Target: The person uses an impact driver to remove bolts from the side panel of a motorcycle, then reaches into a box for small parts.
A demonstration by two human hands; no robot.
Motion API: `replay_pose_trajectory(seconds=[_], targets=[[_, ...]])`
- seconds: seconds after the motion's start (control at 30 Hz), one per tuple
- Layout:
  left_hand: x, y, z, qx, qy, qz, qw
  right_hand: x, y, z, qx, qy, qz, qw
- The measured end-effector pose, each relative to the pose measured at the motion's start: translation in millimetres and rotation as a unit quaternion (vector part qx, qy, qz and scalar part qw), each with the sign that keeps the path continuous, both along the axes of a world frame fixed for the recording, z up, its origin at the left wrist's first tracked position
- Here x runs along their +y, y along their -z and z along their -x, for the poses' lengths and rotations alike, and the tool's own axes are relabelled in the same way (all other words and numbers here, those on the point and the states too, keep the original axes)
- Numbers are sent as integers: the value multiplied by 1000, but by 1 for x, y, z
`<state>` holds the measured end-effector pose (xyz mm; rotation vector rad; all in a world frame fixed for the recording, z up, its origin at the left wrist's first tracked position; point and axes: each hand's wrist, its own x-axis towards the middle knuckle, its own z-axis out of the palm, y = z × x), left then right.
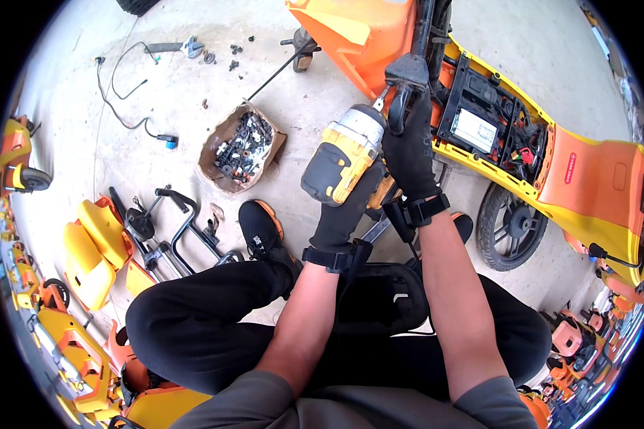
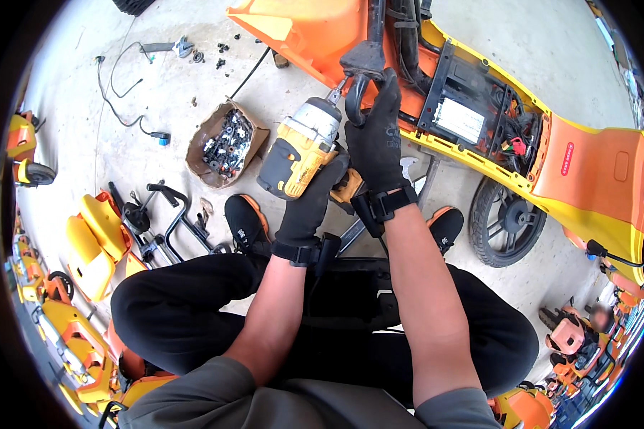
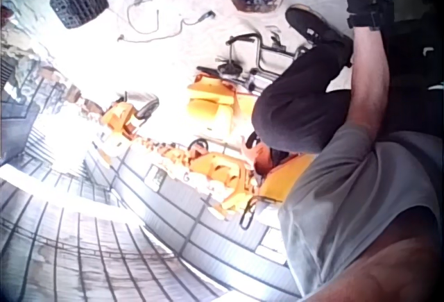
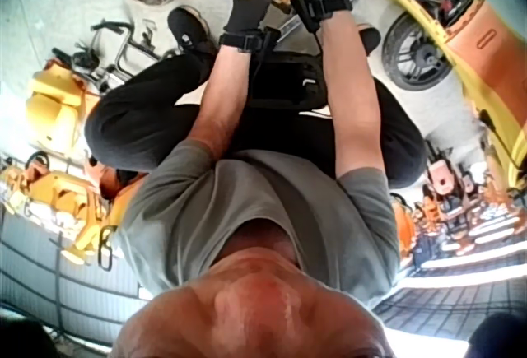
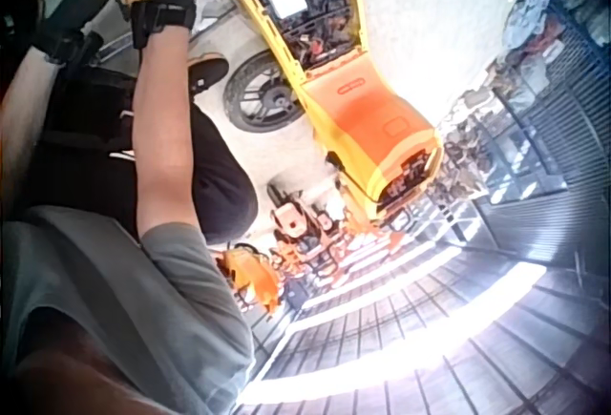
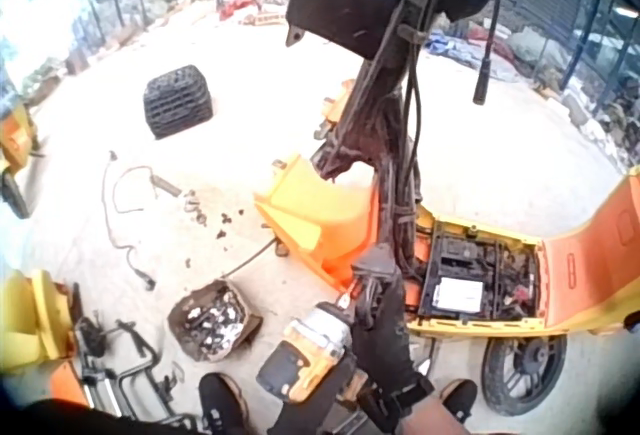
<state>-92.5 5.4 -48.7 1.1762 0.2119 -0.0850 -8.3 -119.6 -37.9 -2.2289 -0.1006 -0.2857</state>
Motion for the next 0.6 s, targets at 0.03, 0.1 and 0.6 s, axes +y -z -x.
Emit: replay_pose_trajectory(seconds=[0.03, 0.1, 0.6], targets=[[-1, -5, -1, -9, 0, -22, 1000, 0, 2, 0, -12, 0, 5, 1000], [-1, 1, 1, -14, 3, -46, 999, 2, 2, -1, 2, 4, -2, 1000], [21, 32, -18, -177, 35, -220, 959, 3, -2, -2, -12, 14, 5, 1000]])
